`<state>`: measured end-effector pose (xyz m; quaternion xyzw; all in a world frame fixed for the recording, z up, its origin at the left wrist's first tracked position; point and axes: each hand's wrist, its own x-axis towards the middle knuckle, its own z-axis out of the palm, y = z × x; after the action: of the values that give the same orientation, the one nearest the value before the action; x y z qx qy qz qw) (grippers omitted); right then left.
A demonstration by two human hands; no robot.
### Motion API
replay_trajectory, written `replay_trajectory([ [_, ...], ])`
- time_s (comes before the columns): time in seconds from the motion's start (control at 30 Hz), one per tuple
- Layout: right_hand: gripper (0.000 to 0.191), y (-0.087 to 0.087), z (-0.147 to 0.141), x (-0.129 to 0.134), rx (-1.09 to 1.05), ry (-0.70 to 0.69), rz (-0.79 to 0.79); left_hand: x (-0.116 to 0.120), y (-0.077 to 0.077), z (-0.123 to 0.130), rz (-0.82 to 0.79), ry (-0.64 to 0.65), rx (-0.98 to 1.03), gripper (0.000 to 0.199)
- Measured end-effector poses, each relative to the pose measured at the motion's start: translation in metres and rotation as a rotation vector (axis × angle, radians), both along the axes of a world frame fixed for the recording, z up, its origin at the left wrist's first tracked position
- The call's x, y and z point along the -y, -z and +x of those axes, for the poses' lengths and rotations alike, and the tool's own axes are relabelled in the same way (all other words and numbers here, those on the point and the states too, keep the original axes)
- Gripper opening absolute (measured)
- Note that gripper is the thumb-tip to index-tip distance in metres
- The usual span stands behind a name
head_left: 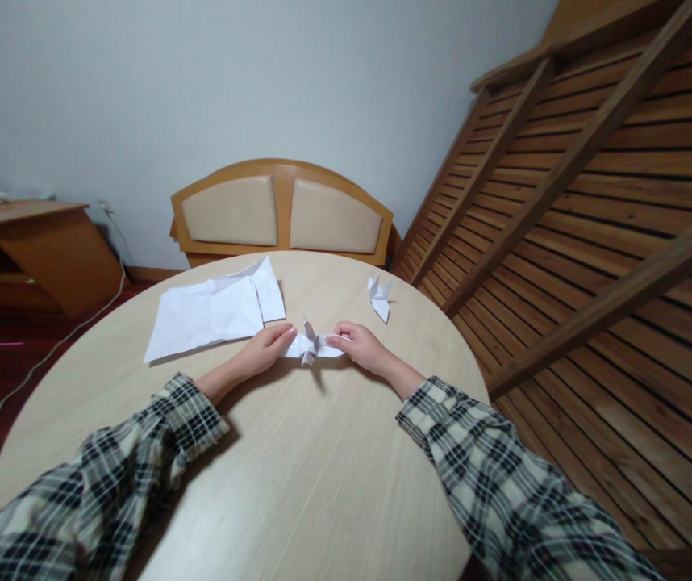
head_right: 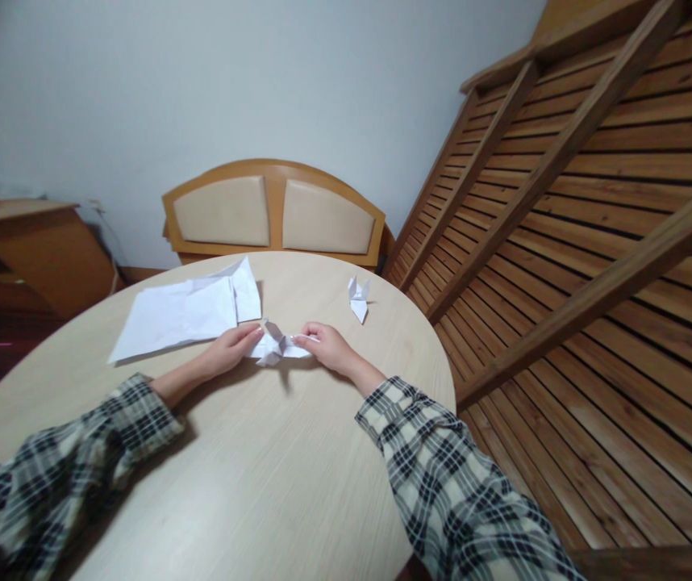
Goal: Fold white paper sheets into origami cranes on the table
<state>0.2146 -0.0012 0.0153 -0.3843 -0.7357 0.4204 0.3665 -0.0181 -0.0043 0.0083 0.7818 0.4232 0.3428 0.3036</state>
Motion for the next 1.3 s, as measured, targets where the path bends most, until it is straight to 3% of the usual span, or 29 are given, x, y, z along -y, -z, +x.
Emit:
replay_trajectory([
  [0.23, 0.029, 0.001, 0.001, -0.001, 0.007, -0.011, -0.007, -0.001, 0.002, -0.001, -0.023, 0.016, -0.017, 0.04],
  [0.5, 0.029, 0.009, -0.001, -0.007, -0.029, 0.039, -0.013, 0.002, 0.001, 0.003, 0.084, -0.117, -0.033, 0.036],
  [0.73, 0.03, 0.006, 0.0, -0.006, -0.021, 0.046, -0.005, 0.006, -0.001, 0.003, 0.068, -0.089, -0.01, 0.036],
  [1.3, 0.033, 0.008, 0.002, -0.009, -0.095, 0.185, 0.02, 0.0, 0.004, 0.0, 0.09, -0.197, 0.086, 0.027],
])
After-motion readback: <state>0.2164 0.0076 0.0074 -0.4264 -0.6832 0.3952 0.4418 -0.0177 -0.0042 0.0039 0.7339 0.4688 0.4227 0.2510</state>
